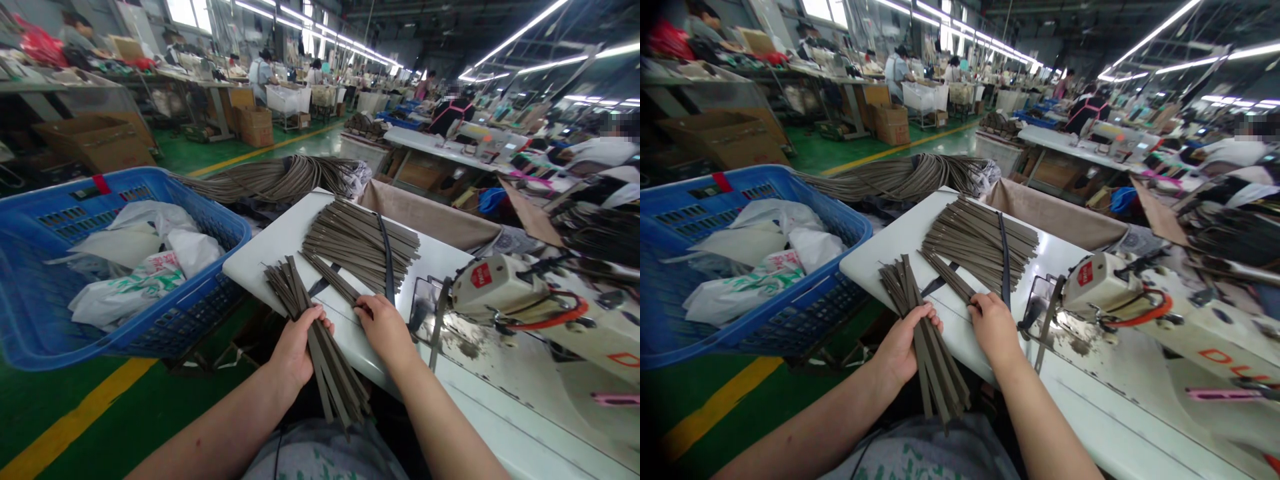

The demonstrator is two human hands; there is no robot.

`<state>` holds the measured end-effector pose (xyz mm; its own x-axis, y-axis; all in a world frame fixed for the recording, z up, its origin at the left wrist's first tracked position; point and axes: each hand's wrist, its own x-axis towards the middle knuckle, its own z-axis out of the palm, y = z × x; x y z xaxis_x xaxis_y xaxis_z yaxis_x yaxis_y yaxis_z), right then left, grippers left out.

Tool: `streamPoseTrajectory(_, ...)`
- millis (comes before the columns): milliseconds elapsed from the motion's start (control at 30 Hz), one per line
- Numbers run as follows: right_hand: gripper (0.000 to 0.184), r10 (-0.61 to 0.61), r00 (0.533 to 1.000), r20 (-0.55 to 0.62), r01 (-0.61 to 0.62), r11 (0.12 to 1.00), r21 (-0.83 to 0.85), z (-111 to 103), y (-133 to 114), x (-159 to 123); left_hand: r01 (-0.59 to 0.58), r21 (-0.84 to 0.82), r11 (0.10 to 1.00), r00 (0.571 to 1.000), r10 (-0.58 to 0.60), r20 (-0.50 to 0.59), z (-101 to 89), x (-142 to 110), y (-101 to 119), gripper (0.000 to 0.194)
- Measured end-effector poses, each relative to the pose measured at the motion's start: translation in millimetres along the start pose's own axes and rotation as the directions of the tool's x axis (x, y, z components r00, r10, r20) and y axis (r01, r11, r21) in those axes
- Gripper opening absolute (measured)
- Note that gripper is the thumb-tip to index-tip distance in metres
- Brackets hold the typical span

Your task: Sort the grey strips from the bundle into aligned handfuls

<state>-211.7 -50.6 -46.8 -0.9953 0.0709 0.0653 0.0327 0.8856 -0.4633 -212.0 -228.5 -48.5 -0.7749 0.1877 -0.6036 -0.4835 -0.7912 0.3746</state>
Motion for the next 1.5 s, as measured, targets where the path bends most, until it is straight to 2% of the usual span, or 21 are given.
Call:
streamPoseTrajectory(100,0.012,0.057,0.998,0.008,-0.058,0.993,0.104,-0.7,4.7,3.1,0.012,0.008,1.0,0.999,-0.012,-0.037,0.4,-0.9,2.3,0.008)
streamPoseTrajectory(400,0.016,0.053,0.998,0.035,-0.058,0.985,0.163,-1.8,9.8,6.2,0.035,-0.012,0.999,0.998,-0.035,-0.053,-0.3,0.1,2.2,0.007)
streamPoseTrajectory(733,0.025,-0.05,0.999,-0.005,0.049,0.993,-0.108,-2.5,-1.8,-3.6,0.06,0.013,0.998,0.996,-0.059,-0.068,4.0,-0.6,2.0,0.007)
streamPoseTrajectory(867,0.028,-0.089,0.995,0.046,0.097,0.967,-0.235,-4.0,-9.7,-8.3,0.075,0.008,0.997,0.995,-0.074,-0.062,3.1,2.5,0.3,0.005)
streamPoseTrajectory(1133,0.021,-0.066,0.986,0.153,0.092,0.981,-0.17,-14.5,-9.2,5.6,0.069,0.032,0.997,0.995,-0.066,-0.081,1.7,2.9,-0.1,0.005)
streamPoseTrajectory(1267,0.015,-0.037,0.99,0.137,0.064,0.978,-0.197,-10.7,-14.6,3.9,0.072,0.041,0.997,0.995,-0.069,-0.071,0.5,2.8,0.8,0.004)
streamPoseTrajectory(1500,0.016,0.038,0.991,0.125,-0.014,0.982,-0.19,0.7,-18.9,0.3,0.076,0.041,0.996,0.995,-0.073,-0.073,2.0,2.7,1.6,0.004)
